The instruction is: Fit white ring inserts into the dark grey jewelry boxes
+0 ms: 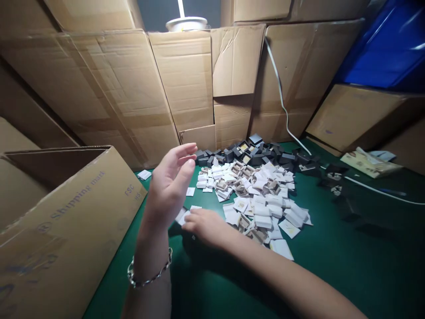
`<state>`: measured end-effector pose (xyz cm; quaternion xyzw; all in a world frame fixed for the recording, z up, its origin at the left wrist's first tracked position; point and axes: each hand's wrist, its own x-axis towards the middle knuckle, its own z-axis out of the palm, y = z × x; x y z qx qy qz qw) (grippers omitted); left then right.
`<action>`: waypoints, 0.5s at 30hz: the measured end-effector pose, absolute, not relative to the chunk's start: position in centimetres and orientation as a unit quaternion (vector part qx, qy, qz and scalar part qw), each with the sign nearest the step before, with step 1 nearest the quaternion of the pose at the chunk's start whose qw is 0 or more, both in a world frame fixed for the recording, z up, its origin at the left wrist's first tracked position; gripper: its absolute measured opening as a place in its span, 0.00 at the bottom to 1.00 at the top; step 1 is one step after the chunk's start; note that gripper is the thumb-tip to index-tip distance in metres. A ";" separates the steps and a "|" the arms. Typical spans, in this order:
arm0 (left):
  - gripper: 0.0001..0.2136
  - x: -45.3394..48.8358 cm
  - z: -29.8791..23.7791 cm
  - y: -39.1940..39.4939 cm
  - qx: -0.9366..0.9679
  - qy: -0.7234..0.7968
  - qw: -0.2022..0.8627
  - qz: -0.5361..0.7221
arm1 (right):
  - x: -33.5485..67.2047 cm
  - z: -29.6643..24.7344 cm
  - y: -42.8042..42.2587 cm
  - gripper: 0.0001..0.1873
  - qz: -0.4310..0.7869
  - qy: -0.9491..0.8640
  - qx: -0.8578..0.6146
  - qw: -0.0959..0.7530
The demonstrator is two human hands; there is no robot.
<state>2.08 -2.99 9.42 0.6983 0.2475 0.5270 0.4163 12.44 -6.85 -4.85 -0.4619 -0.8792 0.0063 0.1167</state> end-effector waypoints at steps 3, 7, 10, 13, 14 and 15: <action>0.14 0.2 10.4 -3.8 0.710 0.219 0.396 0.540 | 10.4 -6.7 -7.6 0.11 -0.045 -0.896 -0.432 0.094; 0.13 -1.0 10.9 -4.0 0.703 0.213 0.381 0.562 | 8.1 -7.9 -8.2 0.17 -0.005 -0.889 -0.446 0.101; 0.14 -1.0 10.8 -3.9 0.709 0.219 0.369 0.559 | 5.6 -8.4 -7.8 0.19 0.028 -0.880 -0.460 0.113; 0.13 -0.7 10.6 -3.9 0.725 0.229 0.349 0.548 | 3.1 -8.4 -6.5 0.19 0.086 -0.871 -0.471 0.106; 0.13 -0.6 10.6 -4.0 0.733 0.230 0.342 0.541 | 2.4 -8.2 -5.9 0.21 0.126 -0.866 -0.470 0.114; 0.13 -0.5 10.5 -4.1 0.742 0.229 0.335 0.535 | 2.0 -7.9 -5.4 0.23 0.175 -0.862 -0.457 0.129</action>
